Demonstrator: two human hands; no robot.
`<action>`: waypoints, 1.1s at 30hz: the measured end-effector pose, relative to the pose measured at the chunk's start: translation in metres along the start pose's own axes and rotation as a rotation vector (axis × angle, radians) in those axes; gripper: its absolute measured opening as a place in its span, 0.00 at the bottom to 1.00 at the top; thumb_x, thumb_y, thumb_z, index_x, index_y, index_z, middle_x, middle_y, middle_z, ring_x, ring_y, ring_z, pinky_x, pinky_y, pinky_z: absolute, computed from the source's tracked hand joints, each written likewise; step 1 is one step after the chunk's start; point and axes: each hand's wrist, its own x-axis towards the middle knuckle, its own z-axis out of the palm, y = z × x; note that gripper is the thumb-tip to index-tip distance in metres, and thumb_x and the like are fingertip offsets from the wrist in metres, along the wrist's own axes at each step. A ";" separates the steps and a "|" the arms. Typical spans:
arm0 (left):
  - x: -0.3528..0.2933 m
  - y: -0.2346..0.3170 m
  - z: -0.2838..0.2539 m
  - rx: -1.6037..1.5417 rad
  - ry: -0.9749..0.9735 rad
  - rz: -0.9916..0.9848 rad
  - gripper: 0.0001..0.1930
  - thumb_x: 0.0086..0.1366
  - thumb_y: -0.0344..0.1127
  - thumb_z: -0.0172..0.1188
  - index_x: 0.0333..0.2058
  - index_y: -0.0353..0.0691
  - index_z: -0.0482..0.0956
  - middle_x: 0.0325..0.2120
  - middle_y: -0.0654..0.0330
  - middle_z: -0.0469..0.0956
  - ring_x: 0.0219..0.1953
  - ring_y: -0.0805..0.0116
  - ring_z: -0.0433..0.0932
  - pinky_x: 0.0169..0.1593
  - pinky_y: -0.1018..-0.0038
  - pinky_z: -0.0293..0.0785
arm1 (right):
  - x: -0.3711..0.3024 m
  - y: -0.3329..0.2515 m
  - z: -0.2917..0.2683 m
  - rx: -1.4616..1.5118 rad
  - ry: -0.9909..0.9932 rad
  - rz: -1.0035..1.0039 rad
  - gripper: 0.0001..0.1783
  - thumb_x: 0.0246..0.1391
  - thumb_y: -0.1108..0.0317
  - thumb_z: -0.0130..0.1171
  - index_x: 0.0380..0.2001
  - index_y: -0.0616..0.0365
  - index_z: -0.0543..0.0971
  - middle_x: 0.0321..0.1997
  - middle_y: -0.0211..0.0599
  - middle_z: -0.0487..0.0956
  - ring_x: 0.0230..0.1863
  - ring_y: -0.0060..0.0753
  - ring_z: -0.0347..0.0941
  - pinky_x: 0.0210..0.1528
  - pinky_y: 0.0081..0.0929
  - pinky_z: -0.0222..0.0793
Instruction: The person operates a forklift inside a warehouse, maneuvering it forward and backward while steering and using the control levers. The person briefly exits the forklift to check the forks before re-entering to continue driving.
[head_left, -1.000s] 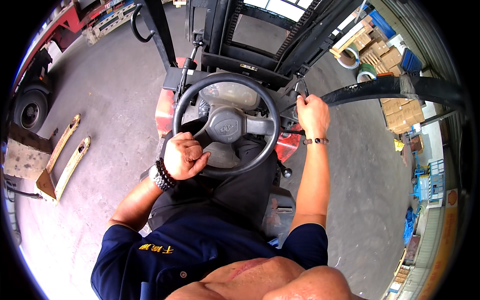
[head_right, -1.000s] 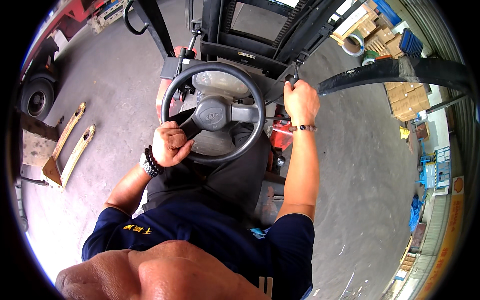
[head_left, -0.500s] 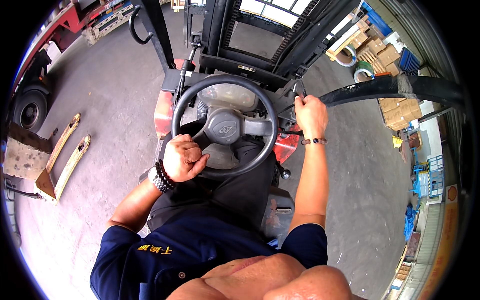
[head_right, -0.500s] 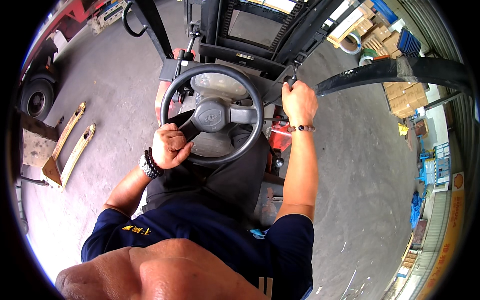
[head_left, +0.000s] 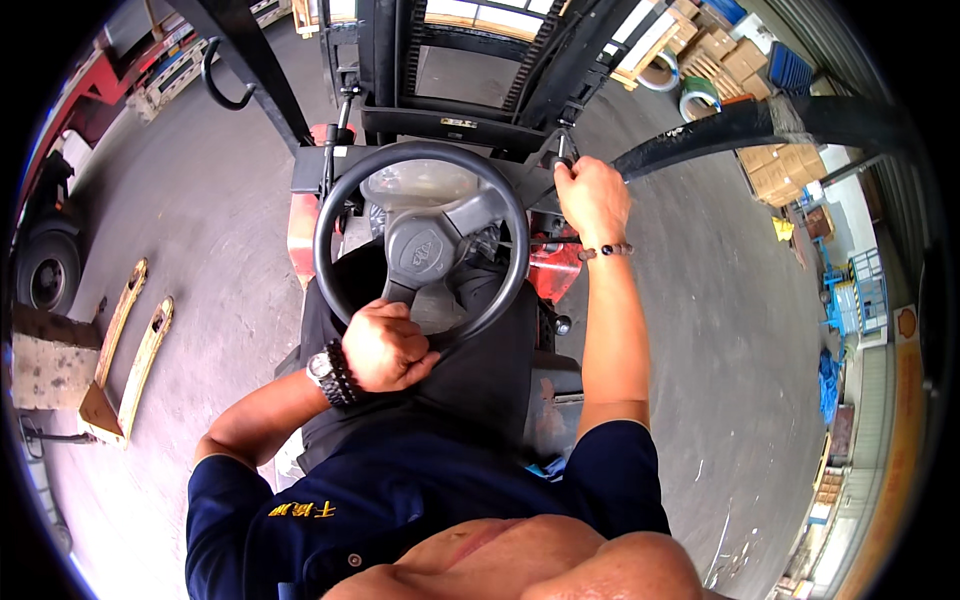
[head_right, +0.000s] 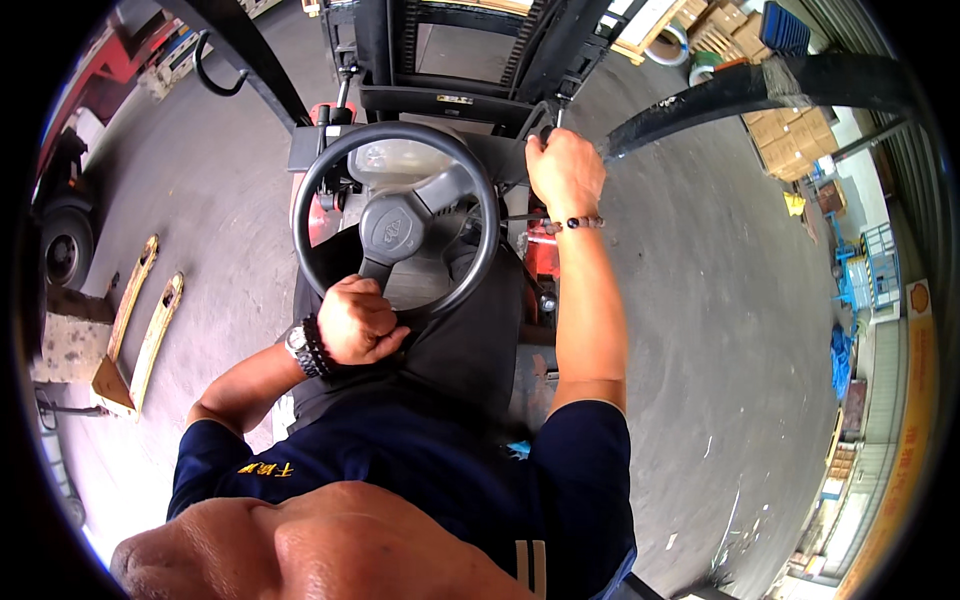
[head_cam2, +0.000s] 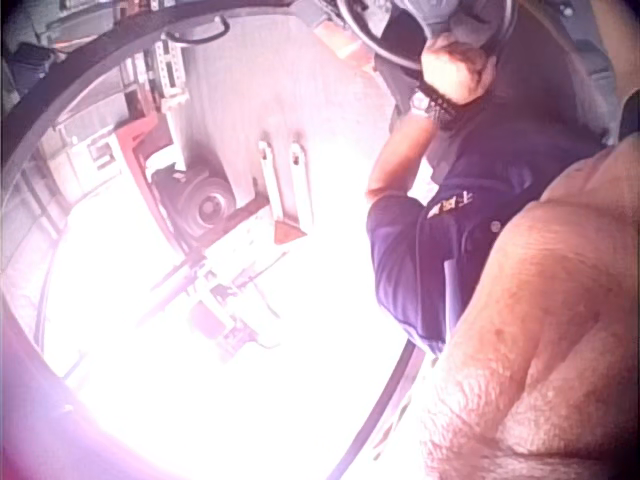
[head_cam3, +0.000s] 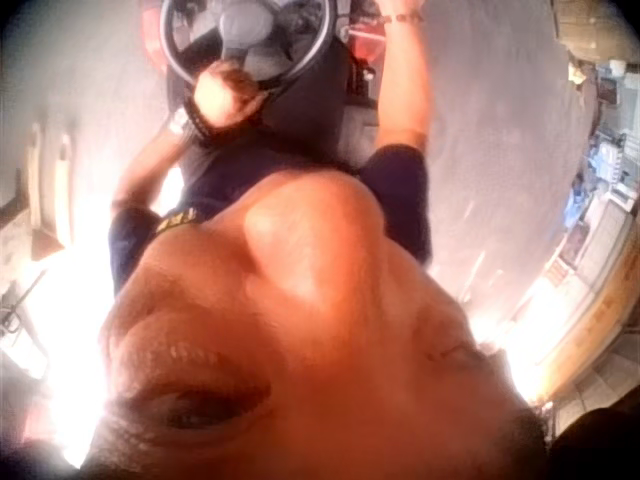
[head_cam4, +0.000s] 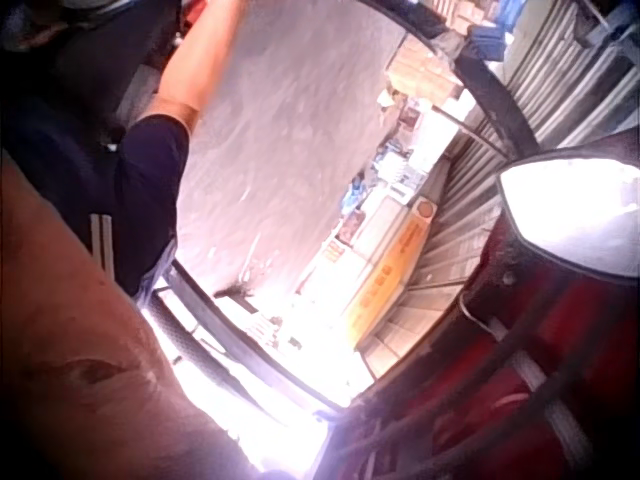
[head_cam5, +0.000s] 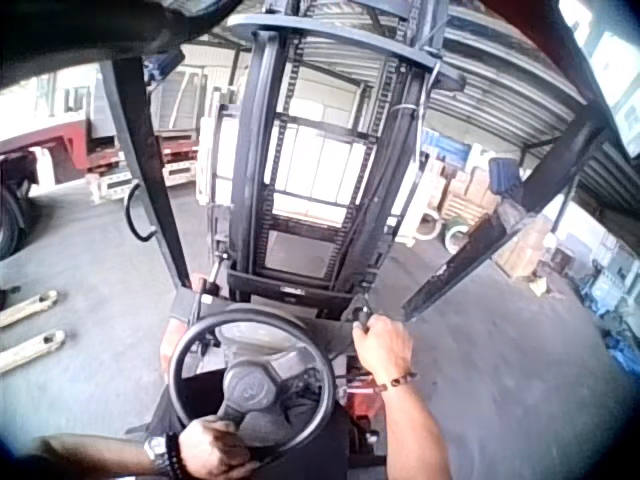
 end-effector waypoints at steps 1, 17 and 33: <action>0.004 0.002 0.007 -0.007 -0.024 0.010 0.22 0.58 0.41 0.78 0.17 0.48 0.71 0.18 0.65 0.74 0.28 0.59 0.76 0.35 0.58 0.73 | 0.002 -0.001 0.000 -0.002 -0.011 0.007 0.25 0.69 0.47 0.66 0.38 0.61 0.91 0.44 0.58 0.91 0.51 0.65 0.89 0.55 0.58 0.84; 0.175 -0.043 0.054 0.077 0.135 0.142 0.16 0.64 0.40 0.73 0.20 0.44 0.79 0.19 0.59 0.81 0.27 0.52 0.81 0.37 0.54 0.81 | 0.016 -0.015 0.012 0.012 0.046 -0.108 0.26 0.67 0.46 0.66 0.38 0.62 0.92 0.42 0.60 0.91 0.48 0.66 0.89 0.53 0.59 0.86; 0.110 -0.087 -0.057 0.319 0.380 -0.121 0.17 0.72 0.37 0.68 0.23 0.39 0.79 0.21 0.53 0.79 0.29 0.46 0.81 0.38 0.54 0.80 | -0.036 0.031 0.007 0.064 0.021 -0.009 0.22 0.68 0.48 0.68 0.37 0.58 0.90 0.40 0.54 0.91 0.46 0.66 0.89 0.49 0.60 0.83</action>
